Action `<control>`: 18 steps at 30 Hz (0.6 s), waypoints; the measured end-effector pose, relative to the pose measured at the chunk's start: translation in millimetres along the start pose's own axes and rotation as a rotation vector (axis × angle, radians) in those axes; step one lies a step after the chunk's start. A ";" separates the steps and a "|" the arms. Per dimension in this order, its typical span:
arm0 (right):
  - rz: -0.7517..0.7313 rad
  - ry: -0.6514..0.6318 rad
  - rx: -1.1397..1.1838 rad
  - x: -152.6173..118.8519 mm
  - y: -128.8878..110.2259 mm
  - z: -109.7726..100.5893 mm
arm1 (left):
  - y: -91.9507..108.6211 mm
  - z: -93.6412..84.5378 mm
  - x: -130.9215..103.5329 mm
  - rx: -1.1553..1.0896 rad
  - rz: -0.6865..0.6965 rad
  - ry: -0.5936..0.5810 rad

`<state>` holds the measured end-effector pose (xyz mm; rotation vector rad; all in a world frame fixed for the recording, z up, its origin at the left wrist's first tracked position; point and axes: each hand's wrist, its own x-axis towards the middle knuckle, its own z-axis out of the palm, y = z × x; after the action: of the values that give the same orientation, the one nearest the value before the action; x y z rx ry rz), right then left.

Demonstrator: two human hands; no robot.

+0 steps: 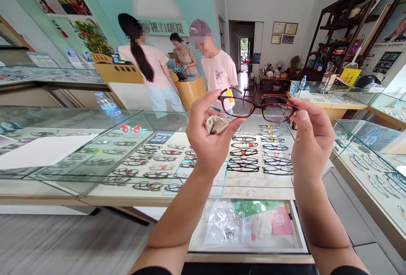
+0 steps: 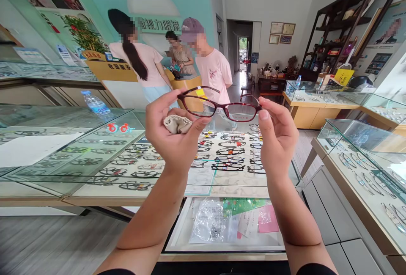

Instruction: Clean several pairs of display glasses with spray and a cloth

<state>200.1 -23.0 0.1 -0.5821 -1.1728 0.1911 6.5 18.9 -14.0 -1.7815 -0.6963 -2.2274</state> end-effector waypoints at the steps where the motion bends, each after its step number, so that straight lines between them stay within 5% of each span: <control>1: 0.013 0.006 0.016 0.5 0.4 -0.5 | -0.1 0.4 -0.3 -0.007 -0.002 -0.002; 18: 0.147 -0.030 0.137 2.8 -5.7 -2.8 | 0.9 0.8 -0.6 -0.087 -0.022 -0.035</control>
<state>202.9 -27.5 4.6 -0.5460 -1.1367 0.4036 7.7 18.5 -14.3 -1.8668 -0.6381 -2.2792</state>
